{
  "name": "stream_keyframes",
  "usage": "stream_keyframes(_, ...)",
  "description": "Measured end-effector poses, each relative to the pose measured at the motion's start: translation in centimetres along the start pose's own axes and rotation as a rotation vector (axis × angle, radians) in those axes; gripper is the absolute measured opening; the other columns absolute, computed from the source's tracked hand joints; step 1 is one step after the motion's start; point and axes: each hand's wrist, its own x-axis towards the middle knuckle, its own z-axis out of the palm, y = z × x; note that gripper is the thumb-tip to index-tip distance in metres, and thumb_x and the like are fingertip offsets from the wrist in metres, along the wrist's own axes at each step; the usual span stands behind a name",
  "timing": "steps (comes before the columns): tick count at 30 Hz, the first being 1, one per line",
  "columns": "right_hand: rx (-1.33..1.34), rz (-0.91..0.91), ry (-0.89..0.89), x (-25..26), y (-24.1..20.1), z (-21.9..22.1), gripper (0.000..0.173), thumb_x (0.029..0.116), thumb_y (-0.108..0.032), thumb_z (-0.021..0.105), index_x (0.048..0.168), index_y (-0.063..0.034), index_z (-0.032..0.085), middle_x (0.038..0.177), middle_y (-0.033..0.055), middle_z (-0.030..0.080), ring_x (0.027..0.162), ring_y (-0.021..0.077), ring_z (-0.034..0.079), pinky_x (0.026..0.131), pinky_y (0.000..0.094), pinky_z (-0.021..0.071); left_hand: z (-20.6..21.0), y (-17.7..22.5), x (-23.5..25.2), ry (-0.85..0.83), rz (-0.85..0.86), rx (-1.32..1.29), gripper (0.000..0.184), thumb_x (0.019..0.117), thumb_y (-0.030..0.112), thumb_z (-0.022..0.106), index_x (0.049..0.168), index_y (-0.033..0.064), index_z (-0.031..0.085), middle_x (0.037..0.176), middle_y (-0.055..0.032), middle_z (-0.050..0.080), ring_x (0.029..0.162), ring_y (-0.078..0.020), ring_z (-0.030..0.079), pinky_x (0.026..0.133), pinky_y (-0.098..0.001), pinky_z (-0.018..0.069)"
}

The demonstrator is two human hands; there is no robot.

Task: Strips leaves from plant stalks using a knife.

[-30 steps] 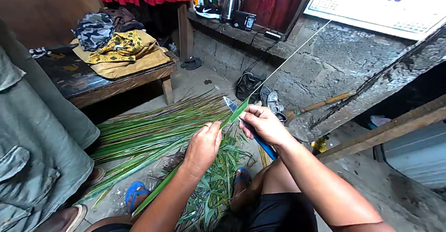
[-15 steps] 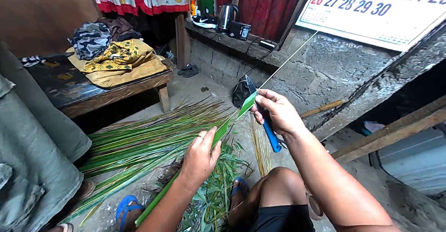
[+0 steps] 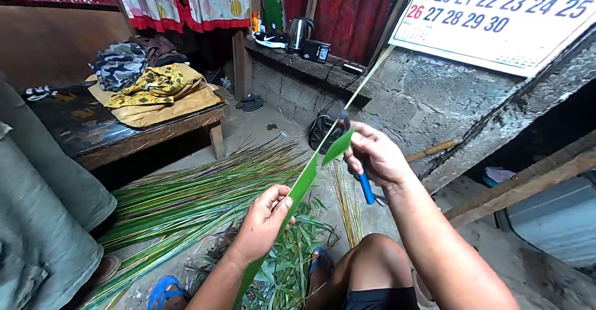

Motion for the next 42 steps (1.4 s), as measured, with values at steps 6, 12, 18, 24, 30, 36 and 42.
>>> stream_keyframes(6,-0.108,0.03,-0.495,-2.4,3.0,1.3,0.03,0.1051,-0.021,0.06,0.132,-0.0078,0.064,0.081,0.0011,0.071,0.056,0.0075,0.063,0.049,0.0232,0.0543,0.1,0.8,0.0,0.021,-0.024,-0.154,0.016,0.1073,0.013,0.051,0.113,0.002,0.061,0.087,-0.0084,0.072,0.067,-0.0195,0.072,0.06,-0.0323,0.0643)
stream_keyframes(12,-0.101,0.019,-0.424,-3.5,4.8,3.2,0.027,0.1061,-0.014,0.055,0.129,0.0002,0.06,0.081,0.0044,0.071,0.056,0.0092,0.063,0.05,0.0243,0.0544,0.4,1.2,-0.2,-0.007,-0.071,-0.222,0.013,0.1058,0.011,0.054,0.109,0.0012,0.061,0.088,-0.0096,0.073,0.07,-0.0209,0.074,0.064,-0.0336,0.0653)
stream_keyframes(18,-0.052,0.025,-0.281,-2.9,3.7,3.3,0.028,0.1061,-0.013,0.054,0.131,-0.002,0.06,0.082,0.0072,0.071,0.057,0.0103,0.063,0.051,0.024,0.055,0.3,0.8,-0.4,-0.134,-0.125,-0.324,0.022,0.1106,0.016,0.043,0.11,0.0016,0.059,0.091,-0.0114,0.074,0.072,-0.0211,0.074,0.067,-0.0344,0.065)
stream_keyframes(24,0.001,0.099,-0.569,-3.8,4.5,3.4,0.022,0.1057,-0.018,0.058,0.123,-0.0059,0.067,0.079,0.0025,0.07,0.056,0.0062,0.062,0.049,0.0209,0.0523,0.0,2.0,-0.7,-0.151,-0.219,-0.528,0.02,0.108,0.014,0.046,0.103,0.0032,0.062,0.08,-0.0072,0.07,0.057,-0.0116,0.067,0.051,-0.0233,0.0579)
stream_keyframes(30,-0.067,0.003,-0.547,-2.7,3.3,2.5,0.02,0.106,-0.019,0.057,0.116,-0.006,0.069,0.079,0.0009,0.07,0.057,0.0047,0.061,0.05,0.0195,0.0516,0.2,2.4,-1.1,-0.239,-0.317,-0.669,0.02,0.1068,0.017,0.05,0.1,0.0054,0.065,0.078,-0.0049,0.068,0.054,-0.0068,0.063,0.048,-0.0191,0.0542)
stream_keyframes(36,-0.15,-0.043,-0.496,-1.3,2.3,1.2,0.02,0.106,-0.016,0.057,0.113,-0.0029,0.069,0.08,0.0027,0.071,0.058,0.0054,0.062,0.051,0.0201,0.0522,0.6,2.3,-1.3,-0.245,-0.328,-0.688,0.019,0.1062,0.017,0.052,0.1,0.0054,0.066,0.079,-0.0059,0.068,0.054,-0.0073,0.063,0.049,-0.0194,0.0547)
stream_keyframes(42,-0.226,-0.076,-0.362,0.4,0.5,0.5,0.023,0.1055,-0.015,0.055,0.12,-0.0039,0.069,0.078,0.007,0.071,0.054,0.0077,0.06,0.05,0.0216,0.0523,0.6,2.1,-1.2,-0.218,-0.353,-0.693,0.018,0.1052,0.016,0.053,0.099,0.0044,0.066,0.079,-0.0076,0.069,0.053,-0.0087,0.064,0.048,-0.0205,0.0552)
